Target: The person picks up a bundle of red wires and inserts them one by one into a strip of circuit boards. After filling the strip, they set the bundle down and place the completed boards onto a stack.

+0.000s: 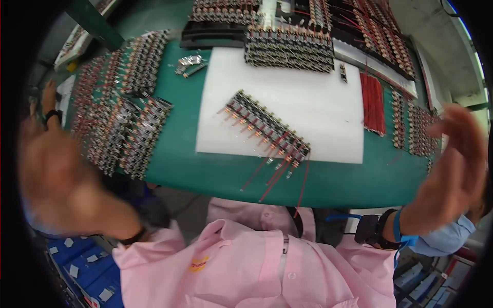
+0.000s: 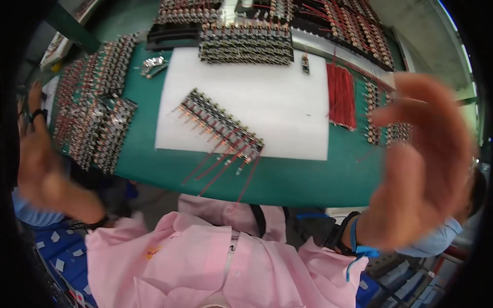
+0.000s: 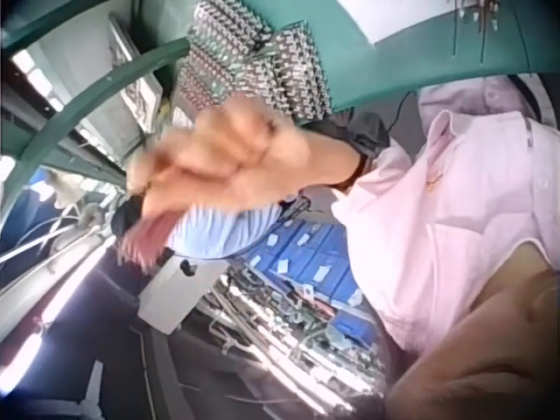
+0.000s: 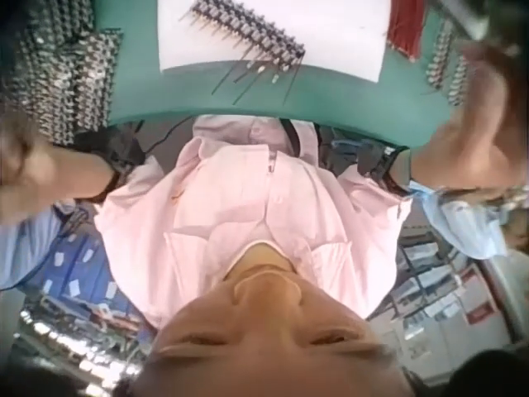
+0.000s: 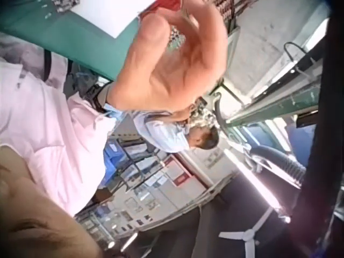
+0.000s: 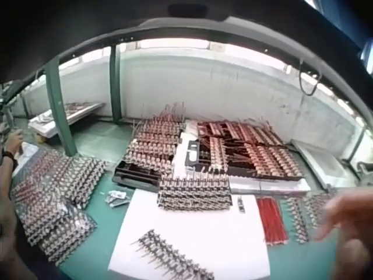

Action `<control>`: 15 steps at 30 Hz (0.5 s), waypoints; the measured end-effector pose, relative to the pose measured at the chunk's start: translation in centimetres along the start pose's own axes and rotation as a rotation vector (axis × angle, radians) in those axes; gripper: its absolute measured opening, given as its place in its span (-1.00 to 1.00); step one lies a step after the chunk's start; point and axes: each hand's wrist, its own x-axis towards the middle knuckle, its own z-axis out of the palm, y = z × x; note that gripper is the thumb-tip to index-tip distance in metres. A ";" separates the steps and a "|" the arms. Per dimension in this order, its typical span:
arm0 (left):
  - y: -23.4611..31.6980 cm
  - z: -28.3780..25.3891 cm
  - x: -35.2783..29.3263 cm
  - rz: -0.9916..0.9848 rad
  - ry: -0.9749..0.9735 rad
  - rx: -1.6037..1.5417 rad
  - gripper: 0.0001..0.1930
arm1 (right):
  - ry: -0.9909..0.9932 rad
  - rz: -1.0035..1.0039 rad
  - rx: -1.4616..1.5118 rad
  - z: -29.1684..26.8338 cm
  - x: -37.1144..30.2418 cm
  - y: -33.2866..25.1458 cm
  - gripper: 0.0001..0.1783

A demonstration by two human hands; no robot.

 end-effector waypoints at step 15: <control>-16.2 -2.2 -2.5 -0.574 0.397 -0.206 -0.68 | -0.758 0.194 0.064 16.1 0.5 6.1 -0.89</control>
